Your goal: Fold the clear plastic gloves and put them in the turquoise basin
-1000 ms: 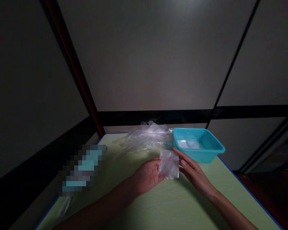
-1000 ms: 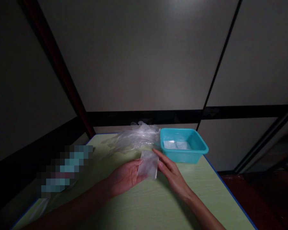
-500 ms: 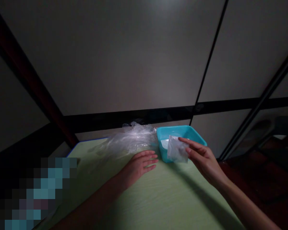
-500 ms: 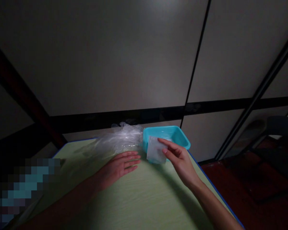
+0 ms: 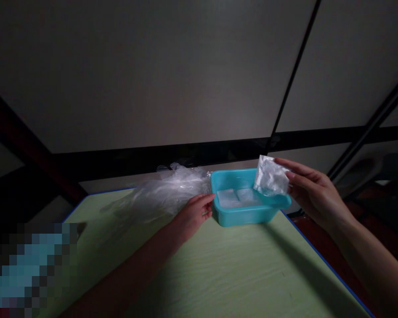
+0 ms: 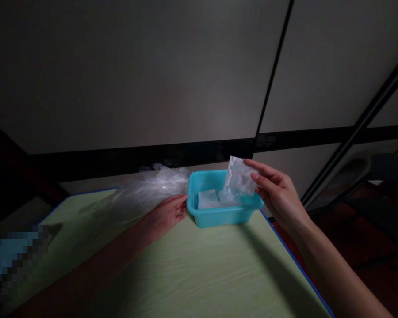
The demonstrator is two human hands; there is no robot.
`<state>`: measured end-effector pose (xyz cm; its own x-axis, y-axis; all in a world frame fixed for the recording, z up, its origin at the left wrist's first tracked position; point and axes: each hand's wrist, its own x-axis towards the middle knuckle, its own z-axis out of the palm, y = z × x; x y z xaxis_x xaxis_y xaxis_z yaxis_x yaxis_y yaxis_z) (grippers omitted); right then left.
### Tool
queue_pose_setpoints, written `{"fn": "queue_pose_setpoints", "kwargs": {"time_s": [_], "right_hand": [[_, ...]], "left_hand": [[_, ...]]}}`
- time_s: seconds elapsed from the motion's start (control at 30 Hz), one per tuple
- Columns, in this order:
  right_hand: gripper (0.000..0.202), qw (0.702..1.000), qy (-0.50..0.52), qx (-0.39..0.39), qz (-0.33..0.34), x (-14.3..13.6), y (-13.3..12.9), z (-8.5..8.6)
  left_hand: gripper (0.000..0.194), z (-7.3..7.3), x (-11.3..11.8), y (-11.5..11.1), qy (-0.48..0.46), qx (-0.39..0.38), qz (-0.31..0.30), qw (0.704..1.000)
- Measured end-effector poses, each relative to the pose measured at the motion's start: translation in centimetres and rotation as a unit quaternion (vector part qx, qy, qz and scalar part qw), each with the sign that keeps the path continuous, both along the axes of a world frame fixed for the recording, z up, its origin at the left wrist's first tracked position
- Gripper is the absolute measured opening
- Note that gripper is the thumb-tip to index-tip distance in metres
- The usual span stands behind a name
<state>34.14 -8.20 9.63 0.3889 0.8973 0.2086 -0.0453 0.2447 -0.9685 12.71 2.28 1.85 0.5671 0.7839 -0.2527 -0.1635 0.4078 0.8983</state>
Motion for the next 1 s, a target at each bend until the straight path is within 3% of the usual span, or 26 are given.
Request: {"fn": "queue_pose_setpoints", "kwargs": {"time_s": [0.17,0.33,0.53,0.67,0.83,1.0], "right_hand": [[0.028,1.000,0.017,-0.014,0.008,0.6,0.5,-0.4],[0.028,1.000,0.008,-0.025,0.003,0.4,0.2,-0.1],[0.028,0.998,-0.052,-0.020,0.016,-0.7,-0.9,1.5],[0.029,0.990,-0.102,-0.044,0.090,-1.9,-2.2,2.6],[0.033,0.954,-0.198,-0.108,0.200,-3.9,-3.4,2.6],[0.023,0.918,-0.285,-0.126,0.244,-5.5,-3.2,1.3]], "left_hand": [[0.014,0.1,1.2,0.4,-0.036,-0.072,0.015,0.997],[0.013,0.1,1.3,-0.4,-0.082,-0.066,-0.006,0.994],[0.026,1.0,-2.3,-3.1,-0.090,0.013,-0.073,0.993],[0.032,1.3,-5.4,-5.1,-0.092,0.028,-0.113,0.989],[0.034,1.8,-7.7,-7.6,-0.070,0.007,-0.082,0.994],[0.029,1.8,-8.2,-9.3,-0.071,0.006,-0.047,0.996]]}}
